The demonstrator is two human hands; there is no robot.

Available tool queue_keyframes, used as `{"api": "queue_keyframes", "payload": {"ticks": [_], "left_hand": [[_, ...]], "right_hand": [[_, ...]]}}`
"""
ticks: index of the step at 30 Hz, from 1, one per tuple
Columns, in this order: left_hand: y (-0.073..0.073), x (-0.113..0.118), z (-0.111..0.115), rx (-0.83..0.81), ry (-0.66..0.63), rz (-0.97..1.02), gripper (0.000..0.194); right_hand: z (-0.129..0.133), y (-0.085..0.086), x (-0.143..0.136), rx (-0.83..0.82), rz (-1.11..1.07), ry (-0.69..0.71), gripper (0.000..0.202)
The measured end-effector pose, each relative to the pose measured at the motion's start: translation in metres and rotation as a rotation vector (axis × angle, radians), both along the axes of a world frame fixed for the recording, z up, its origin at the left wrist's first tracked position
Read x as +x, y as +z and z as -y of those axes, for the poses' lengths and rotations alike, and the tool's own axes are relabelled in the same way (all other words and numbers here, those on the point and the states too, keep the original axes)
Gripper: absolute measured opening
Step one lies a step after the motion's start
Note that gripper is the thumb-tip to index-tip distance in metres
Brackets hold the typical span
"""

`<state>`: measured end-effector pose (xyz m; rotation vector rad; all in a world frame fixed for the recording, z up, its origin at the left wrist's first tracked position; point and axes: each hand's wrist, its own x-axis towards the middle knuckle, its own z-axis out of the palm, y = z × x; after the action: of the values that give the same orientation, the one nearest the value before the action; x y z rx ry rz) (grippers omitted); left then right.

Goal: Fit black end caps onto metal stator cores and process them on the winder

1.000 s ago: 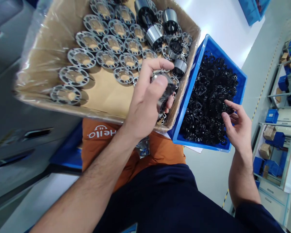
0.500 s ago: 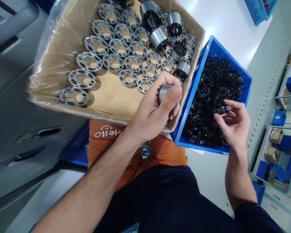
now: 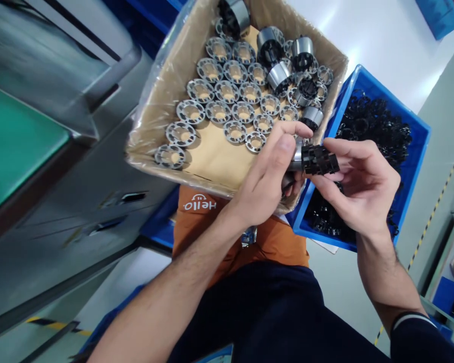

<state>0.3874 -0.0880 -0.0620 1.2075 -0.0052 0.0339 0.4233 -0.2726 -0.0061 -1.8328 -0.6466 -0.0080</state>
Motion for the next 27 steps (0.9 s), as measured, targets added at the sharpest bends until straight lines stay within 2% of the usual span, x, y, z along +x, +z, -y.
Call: {"api": "queue_keyframes", "payload": {"ticks": [2, 4, 8, 13, 21, 25, 27], "left_hand": [[-0.001, 0.001, 0.001, 0.000, 0.018, 0.004, 0.065], [-0.001, 0.002, 0.002, 0.006, 0.008, 0.006, 0.064], [-0.001, 0.001, 0.002, -0.008, -0.013, -0.005, 0.060], [-0.003, 0.001, 0.002, -0.065, -0.067, -0.045, 0.066], [-0.006, 0.002, 0.002, -0.034, -0.079, -0.013, 0.075], [-0.005, 0.000, -0.001, -0.017, -0.095, 0.006, 0.070], [-0.004, -0.003, -0.002, -0.032, -0.142, 0.005, 0.064]], "right_hand": [[0.000, -0.006, 0.001, 0.050, 0.003, 0.012, 0.056], [0.002, -0.012, 0.001, 0.045, 0.043, -0.003, 0.052], [0.005, -0.018, 0.002, -0.045, 0.140, -0.045, 0.032], [0.007, -0.020, 0.001, -0.122, 0.252, -0.066, 0.023], [0.010, -0.016, 0.009, -0.132, 0.340, 0.054, 0.036], [0.008, -0.016, 0.011, -0.074, 0.343, 0.117, 0.045], [0.007, -0.019, 0.009, -0.057, 0.349, 0.124, 0.045]]}}
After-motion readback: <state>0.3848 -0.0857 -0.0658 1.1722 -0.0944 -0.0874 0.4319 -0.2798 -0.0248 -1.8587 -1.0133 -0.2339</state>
